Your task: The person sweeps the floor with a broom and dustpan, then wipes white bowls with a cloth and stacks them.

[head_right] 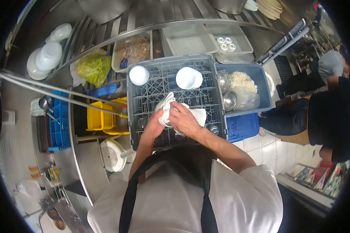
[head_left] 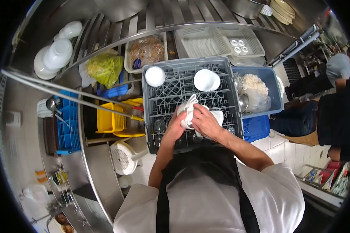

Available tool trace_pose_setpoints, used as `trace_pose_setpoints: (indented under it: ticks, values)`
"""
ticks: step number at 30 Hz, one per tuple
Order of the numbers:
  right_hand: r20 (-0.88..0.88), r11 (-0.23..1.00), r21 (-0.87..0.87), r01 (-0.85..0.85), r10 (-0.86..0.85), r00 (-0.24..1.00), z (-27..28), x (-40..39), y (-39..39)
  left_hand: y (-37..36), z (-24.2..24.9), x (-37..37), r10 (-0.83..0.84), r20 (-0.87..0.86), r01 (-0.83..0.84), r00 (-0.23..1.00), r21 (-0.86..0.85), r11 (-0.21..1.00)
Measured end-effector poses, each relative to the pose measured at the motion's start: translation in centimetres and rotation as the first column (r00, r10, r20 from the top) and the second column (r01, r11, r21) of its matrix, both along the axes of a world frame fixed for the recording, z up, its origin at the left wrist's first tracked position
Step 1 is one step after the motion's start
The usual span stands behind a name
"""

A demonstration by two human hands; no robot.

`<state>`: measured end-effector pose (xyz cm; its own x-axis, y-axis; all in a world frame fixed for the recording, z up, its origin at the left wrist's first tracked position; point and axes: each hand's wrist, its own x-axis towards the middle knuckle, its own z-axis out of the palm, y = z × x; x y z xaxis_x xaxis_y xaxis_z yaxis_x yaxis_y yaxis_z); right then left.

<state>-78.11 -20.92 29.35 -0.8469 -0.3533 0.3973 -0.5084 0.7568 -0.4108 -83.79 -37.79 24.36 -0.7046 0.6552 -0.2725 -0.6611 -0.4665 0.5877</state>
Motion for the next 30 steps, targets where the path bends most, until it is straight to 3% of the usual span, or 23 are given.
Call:
trace_pose_setpoints:
  ticks: [2, 4, 5, 7, 8, 9, 10, 11, 12, 13, 15, 16, 17, 19, 22, 23, 24, 25, 26, 27, 29, 30]
  values:
    - [0.012, 1.0, -0.017, -0.022, 0.022, 1.0, -0.4, -0.5, -0.9, 0.0, 0.8, -0.4, 0.018, -0.185, -0.055, 0.983, -0.199, 0.978]
    - [0.366, 0.985, -0.086, 0.15, -0.108, 0.924, -1.2, -1.0, -1.5, 0.1, 0.8, -0.5, 0.04, -0.199, -0.089, 0.979, -0.241, 0.966]
    - [0.365, 0.987, -0.081, 0.137, -0.099, 0.926, -1.0, -1.2, -1.8, 0.3, 0.8, -0.5, 0.05, -0.218, -0.114, 0.975, -0.288, 0.951]
    - [0.4, 0.9, -0.344, 0.266, -0.116, 0.909, -0.8, -0.9, -2.4, 0.3, 0.7, -0.1, 0.04, -0.234, -0.115, 0.971, -0.313, 0.943]
    - [0.483, 0.888, -0.346, 0.303, -0.108, 0.869, -1.1, -1.0, -2.3, 0.4, 0.7, 0.3, 0.016, -0.227, -0.098, 0.974, -0.355, 0.93]
    - [0.708, 0.867, -0.326, 0.378, -0.041, 0.705, -1.4, -1.2, -1.6, 0.6, 0.7, 0.7, -0.012, -0.216, -0.077, 0.976, -0.398, 0.914]
    - [0.782, 0.682, -0.542, 0.492, 0.194, 0.592, -1.7, -0.8, -1.2, 0.8, 0.7, 1.0, 0.024, -0.179, -0.084, 0.984, -0.339, 0.937]
    - [0.749, 0.427, -0.66, 0.618, 0.441, 0.494, -0.9, -0.6, -0.9, 0.7, 0.5, 1.2, 0.015, -0.175, -0.076, 0.984, -0.345, 0.936]
    - [0.732, 0.39, -0.653, 0.649, 0.545, 0.409, 0.0, -0.3, -0.1, 0.5, 0.3, 1.4, 0.032, -0.133, -0.064, 0.991, -0.246, 0.967]
    - [0.732, 0.391, -0.654, 0.647, 0.544, 0.411, 1.2, -0.1, 1.0, 0.4, 0.1, 1.2, 0.05, -0.092, -0.063, 0.995, -0.141, 0.988]
    - [0.718, 0.586, -0.692, 0.422, 0.494, 0.491, 3.5, 0.5, 2.9, 0.0, -0.1, 0.6, 0.105, -0.15, -0.123, 0.983, -0.119, 0.985]
    - [0.739, 0.767, -0.573, 0.289, 0.332, 0.586, 4.5, 0.7, 3.7, -0.5, -0.4, 0.3, 0.135, -0.07, -0.141, 0.988, -0.089, 0.986]
    - [0.659, 0.787, -0.566, 0.246, 0.252, 0.708, 4.8, 1.2, 3.8, -0.6, -0.1, 0.1, 0.161, 0.011, -0.161, 0.987, -0.059, 0.985]
    - [0.423, 0.862, -0.473, 0.179, 0.045, 0.905, 3.7, 1.1, 3.0, -0.1, 0.2, 0.4, 0.132, -0.04, -0.135, 0.99, -0.102, 0.986]
    - [0.296, 0.871, -0.484, 0.084, 0.072, 0.953, -0.9, -0.4, 0.8, 1.4, -0.5, 0.3, 0.066, -0.157, -0.088, 0.985, -0.143, 0.986]
    - [0.295, 0.871, -0.483, 0.093, 0.061, 0.954, -0.4, -0.6, 1.6, 1.2, -0.7, 0.0, 0.073, -0.158, -0.099, 0.985, -0.163, 0.982]
    - [0.557, 0.855, -0.501, 0.136, 0.198, 0.807, 0.7, -0.7, 2.9, 0.5, -1.0, -0.3, 0.087, -0.11, -0.101, 0.99, -0.129, 0.986]
    - [0.752, 0.844, -0.506, 0.18, 0.329, 0.571, 1.7, -0.5, 4.0, -0.4, -1.4, -0.5, 0.105, -0.06, -0.11, 0.993, -0.096, 0.989]
    - [0.75, 0.746, -0.574, 0.337, 0.315, 0.581, 2.3, 0.5, 4.4, -1.5, -1.1, -0.4, 0.142, -0.002, -0.142, 0.99, -0.116, 0.983]
    - [0.682, 0.627, -0.651, 0.427, 0.237, 0.692, 1.7, 1.1, 4.5, -2.5, -0.9, -0.3, 0.216, 0.057, -0.207, 0.975, -0.135, 0.969]
    - [0.748, 0.342, -0.661, 0.668, 0.233, 0.621, 1.5, 1.3, 5.2, -3.3, -0.3, -0.1, 0.273, 0.089, -0.274, 0.958, 0.003, 0.962]
    - [0.785, 0.263, -0.619, 0.74, 0.245, 0.569, 1.8, 1.3, 4.8, -3.0, 0.2, 0.2, 0.271, 0.09, -0.272, 0.958, 0.003, 0.962]
